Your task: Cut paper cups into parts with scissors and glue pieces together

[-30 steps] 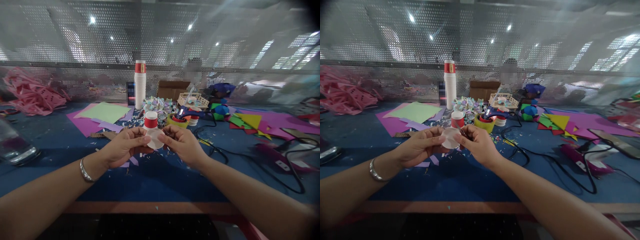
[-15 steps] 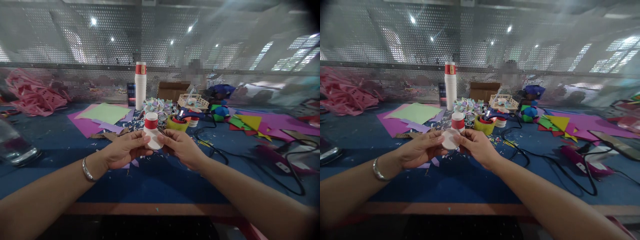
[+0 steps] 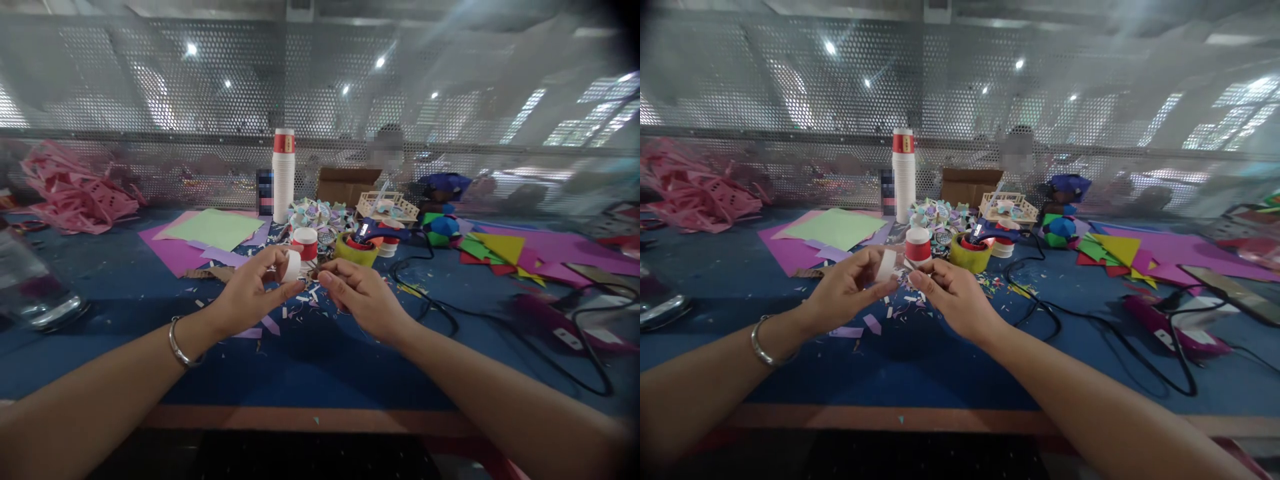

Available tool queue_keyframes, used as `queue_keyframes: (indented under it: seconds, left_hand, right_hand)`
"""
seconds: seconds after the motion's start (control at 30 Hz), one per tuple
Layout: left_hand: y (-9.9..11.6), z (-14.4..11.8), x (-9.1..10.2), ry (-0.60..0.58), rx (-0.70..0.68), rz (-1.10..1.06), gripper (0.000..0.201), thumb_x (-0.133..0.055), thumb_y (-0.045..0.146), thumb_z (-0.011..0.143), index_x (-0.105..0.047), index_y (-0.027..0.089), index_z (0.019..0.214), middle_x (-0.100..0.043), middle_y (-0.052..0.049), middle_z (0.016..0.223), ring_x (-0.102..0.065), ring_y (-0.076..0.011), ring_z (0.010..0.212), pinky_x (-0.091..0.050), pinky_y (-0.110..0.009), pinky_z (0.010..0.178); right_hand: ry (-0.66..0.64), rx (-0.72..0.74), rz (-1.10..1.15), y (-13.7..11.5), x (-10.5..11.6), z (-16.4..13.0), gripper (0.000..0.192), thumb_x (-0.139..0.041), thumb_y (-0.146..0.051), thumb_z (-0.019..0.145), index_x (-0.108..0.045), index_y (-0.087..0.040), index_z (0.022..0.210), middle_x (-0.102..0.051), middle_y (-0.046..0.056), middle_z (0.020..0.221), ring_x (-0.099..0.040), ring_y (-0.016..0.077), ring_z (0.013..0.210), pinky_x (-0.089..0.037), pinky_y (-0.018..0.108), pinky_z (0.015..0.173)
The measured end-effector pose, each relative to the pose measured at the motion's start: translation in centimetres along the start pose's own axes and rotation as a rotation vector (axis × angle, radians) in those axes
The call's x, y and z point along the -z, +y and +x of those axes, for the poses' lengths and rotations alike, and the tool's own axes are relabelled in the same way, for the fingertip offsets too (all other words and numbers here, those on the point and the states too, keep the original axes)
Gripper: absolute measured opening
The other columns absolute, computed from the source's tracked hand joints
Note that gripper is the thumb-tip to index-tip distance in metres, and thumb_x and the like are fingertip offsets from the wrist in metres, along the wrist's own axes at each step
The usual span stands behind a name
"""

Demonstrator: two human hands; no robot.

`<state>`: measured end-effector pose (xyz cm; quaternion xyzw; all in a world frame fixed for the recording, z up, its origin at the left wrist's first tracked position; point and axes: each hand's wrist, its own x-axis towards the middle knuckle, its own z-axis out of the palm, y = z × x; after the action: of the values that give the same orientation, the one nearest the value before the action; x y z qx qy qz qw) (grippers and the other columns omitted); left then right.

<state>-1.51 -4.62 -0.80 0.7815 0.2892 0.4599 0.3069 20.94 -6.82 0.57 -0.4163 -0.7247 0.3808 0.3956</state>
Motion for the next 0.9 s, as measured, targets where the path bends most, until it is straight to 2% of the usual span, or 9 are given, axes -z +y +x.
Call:
queue_keyframes:
  seconds: [0.13,0.27,0.4,0.5,0.63,0.9]
  left_hand:
    - [-0.19,-0.05,0.63,0.008,-0.063,0.233,0.029,-0.071,0.034,0.089,-0.045,0.023,0.082,-0.064,-0.007,0.103,-0.06,-0.0207,0.096,-0.052,-0.038,0.084]
    - [0.11,0.04,0.83,-0.026,-0.069,0.194,0.029,-0.072,0.035,0.089,-0.046,0.023,0.084,-0.064,-0.011,0.12,-0.061,-0.0228,0.107,-0.051,-0.039,0.088]
    - [0.23,0.25,0.75,-0.042,-0.069,0.217,0.028,-0.072,0.033,0.088,-0.047,0.022,0.082,-0.063,-0.011,0.124,-0.06,-0.0226,0.11,-0.051,-0.038,0.088]
    - [0.15,0.35,0.73,-0.061,-0.044,0.233,0.028,-0.073,0.034,0.087,-0.048,0.022,0.082,-0.065,-0.008,0.116,-0.06,-0.0203,0.101,-0.05,-0.036,0.082]
    - [0.21,0.35,0.75,-0.053,-0.009,0.262,0.029,-0.073,0.037,0.087,-0.049,0.022,0.082,-0.063,-0.002,0.093,-0.056,-0.0153,0.081,-0.048,-0.033,0.072]
    - [0.77,0.43,0.75,-0.055,0.018,0.236,0.028,-0.074,0.038,0.085,-0.052,0.022,0.079,-0.062,-0.002,0.088,-0.055,-0.0158,0.077,-0.048,-0.034,0.071]
  right_hand:
    - [-0.09,-0.002,-0.039,0.03,-0.05,-0.05,0.038,-0.054,-0.054,0.098,-0.063,-0.018,0.091,-0.045,-0.004,0.064,-0.042,0.0104,0.056,-0.029,0.027,0.051]
    - [-0.137,0.003,-0.066,0.27,0.09,-0.19,0.042,-0.052,-0.057,0.098,-0.061,-0.019,0.085,-0.04,-0.005,0.064,-0.036,0.0103,0.055,-0.024,0.028,0.051]
    - [-0.145,0.018,-0.096,0.23,0.11,-0.28,0.043,-0.052,-0.056,0.098,-0.056,-0.02,0.077,-0.041,-0.004,0.065,-0.037,0.0107,0.057,-0.026,0.029,0.053]
    - [-0.15,0.018,-0.109,0.08,0.11,-0.21,0.042,-0.052,-0.054,0.098,-0.055,-0.019,0.075,-0.042,-0.003,0.067,-0.038,0.0108,0.058,-0.027,0.029,0.054]
    - [-0.154,-0.003,-0.112,0.03,0.17,-0.05,0.045,-0.052,-0.058,0.097,-0.052,-0.02,0.073,-0.04,-0.004,0.065,-0.037,0.011,0.057,-0.026,0.029,0.053]
    - [-0.153,-0.012,-0.128,0.05,0.16,0.05,0.05,-0.051,-0.064,0.095,-0.057,-0.02,0.073,-0.044,-0.002,0.063,-0.04,0.0115,0.057,-0.028,0.029,0.053]
